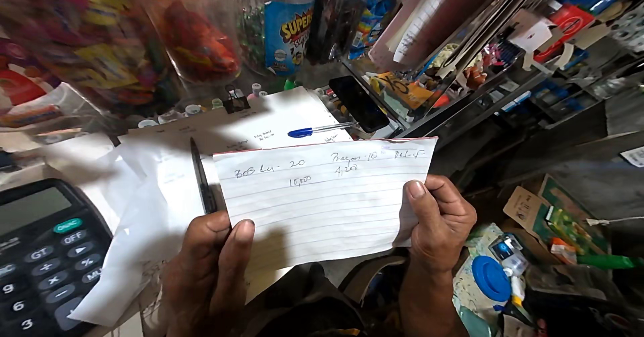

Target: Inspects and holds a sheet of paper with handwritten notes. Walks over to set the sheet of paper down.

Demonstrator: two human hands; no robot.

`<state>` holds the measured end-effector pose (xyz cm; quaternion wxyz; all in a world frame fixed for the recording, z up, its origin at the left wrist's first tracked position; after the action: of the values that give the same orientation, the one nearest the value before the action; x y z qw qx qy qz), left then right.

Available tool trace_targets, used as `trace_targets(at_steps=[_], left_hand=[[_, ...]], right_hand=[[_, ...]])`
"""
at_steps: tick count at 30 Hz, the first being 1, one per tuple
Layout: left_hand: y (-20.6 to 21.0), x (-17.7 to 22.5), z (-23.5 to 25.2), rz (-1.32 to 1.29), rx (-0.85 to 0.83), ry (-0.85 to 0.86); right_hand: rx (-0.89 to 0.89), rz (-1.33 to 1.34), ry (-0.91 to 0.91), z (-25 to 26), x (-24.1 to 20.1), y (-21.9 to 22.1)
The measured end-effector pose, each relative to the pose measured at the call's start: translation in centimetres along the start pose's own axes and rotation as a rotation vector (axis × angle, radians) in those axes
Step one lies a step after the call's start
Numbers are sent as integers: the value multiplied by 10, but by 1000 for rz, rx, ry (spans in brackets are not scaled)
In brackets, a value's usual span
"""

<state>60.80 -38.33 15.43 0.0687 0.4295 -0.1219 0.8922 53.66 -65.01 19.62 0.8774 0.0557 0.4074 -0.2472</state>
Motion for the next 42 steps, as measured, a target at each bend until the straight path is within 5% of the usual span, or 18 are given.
trace_targets(at_steps=[42], left_hand=[[0,0,1,11,-17,-4]], right_hand=[[20,1,-1,-2,1,-3]])
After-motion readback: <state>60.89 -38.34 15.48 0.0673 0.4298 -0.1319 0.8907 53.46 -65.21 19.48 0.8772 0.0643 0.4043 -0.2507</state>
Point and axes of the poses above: each hand's wrist, its own z-axis towards the middle knuckle, its own y-axis out of the palm, x = y × z, the point moved 2 cm from there along z, towards the middle knuckle, and after that the axes turned 8 degrees about -x, right-handed, at the moved point
